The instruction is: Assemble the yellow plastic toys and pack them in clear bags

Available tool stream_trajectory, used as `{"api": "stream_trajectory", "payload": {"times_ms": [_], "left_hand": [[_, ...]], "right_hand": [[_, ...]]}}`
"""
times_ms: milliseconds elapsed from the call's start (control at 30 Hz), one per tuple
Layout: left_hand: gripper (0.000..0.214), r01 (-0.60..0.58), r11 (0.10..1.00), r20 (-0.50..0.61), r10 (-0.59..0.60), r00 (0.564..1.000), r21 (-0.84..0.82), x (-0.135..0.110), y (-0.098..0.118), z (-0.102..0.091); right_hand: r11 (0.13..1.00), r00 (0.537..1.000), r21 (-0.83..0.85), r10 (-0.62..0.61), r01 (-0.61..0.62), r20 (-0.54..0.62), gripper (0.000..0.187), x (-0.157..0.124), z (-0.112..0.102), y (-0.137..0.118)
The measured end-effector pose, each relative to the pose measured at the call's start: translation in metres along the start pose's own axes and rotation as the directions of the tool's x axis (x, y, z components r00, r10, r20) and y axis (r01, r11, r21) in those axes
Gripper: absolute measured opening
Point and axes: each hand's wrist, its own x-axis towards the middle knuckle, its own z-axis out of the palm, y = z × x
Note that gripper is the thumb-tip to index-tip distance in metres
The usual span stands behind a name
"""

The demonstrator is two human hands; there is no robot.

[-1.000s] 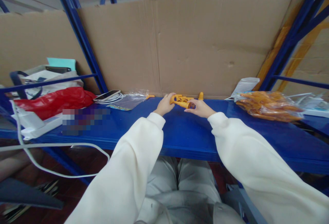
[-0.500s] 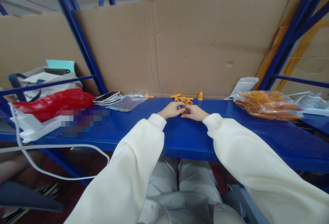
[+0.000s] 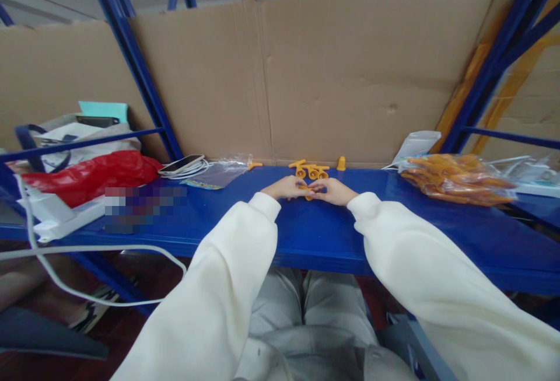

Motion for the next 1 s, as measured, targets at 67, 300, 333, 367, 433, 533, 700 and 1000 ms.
{"api": "stream_trajectory", "payload": {"times_ms": [67, 300, 333, 367, 433, 533, 700, 1000], "left_hand": [[0.039, 0.023, 0.999, -0.018, -0.023, 1.0, 0.03, 0.0, -0.001, -0.001], [0.031, 0.217, 0.936, -0.345, -0.114, 0.932, 0.276, 0.008, -0.023, -0.008], [0.032, 0.233, 0.927, -0.382, -0.109, 0.918, 0.295, 0.01, -0.027, -0.008], [0.033, 0.243, 0.921, -0.403, -0.107, 0.909, 0.304, 0.012, -0.031, -0.008], [0.037, 0.253, 0.921, -0.425, -0.11, 0.898, 0.296, 0.016, -0.037, -0.007], [0.04, 0.257, 0.928, -0.455, -0.111, 0.883, 0.271, 0.024, -0.043, -0.005], [0.044, 0.234, 0.924, -0.443, -0.08, 0.893, 0.303, 0.037, -0.046, -0.008], [0.056, 0.21, 0.911, -0.325, -0.091, 0.941, 0.354, 0.048, -0.057, -0.024]], "right_hand": [[1.0, 1.0, -0.017, 0.015, -0.015, -0.007, 0.027, 0.0, -0.001, 0.0], [0.965, 0.996, -0.252, 0.065, -0.078, -0.062, 0.026, -0.004, -0.01, -0.003], [0.957, 0.996, -0.276, 0.071, -0.085, -0.06, 0.025, -0.004, -0.011, -0.003], [0.952, 0.995, -0.292, 0.079, -0.093, -0.058, 0.024, -0.004, -0.011, -0.004], [0.947, 0.995, -0.304, 0.092, -0.103, -0.05, 0.024, -0.005, -0.012, -0.006], [0.947, 0.996, -0.307, 0.086, -0.093, -0.038, 0.025, -0.005, -0.013, -0.008], [0.932, 0.997, -0.354, 0.072, -0.076, -0.024, 0.025, -0.006, -0.013, -0.009], [0.699, 0.936, -0.624, 0.286, -0.35, -0.205, 0.033, -0.005, -0.042, -0.004]]}}
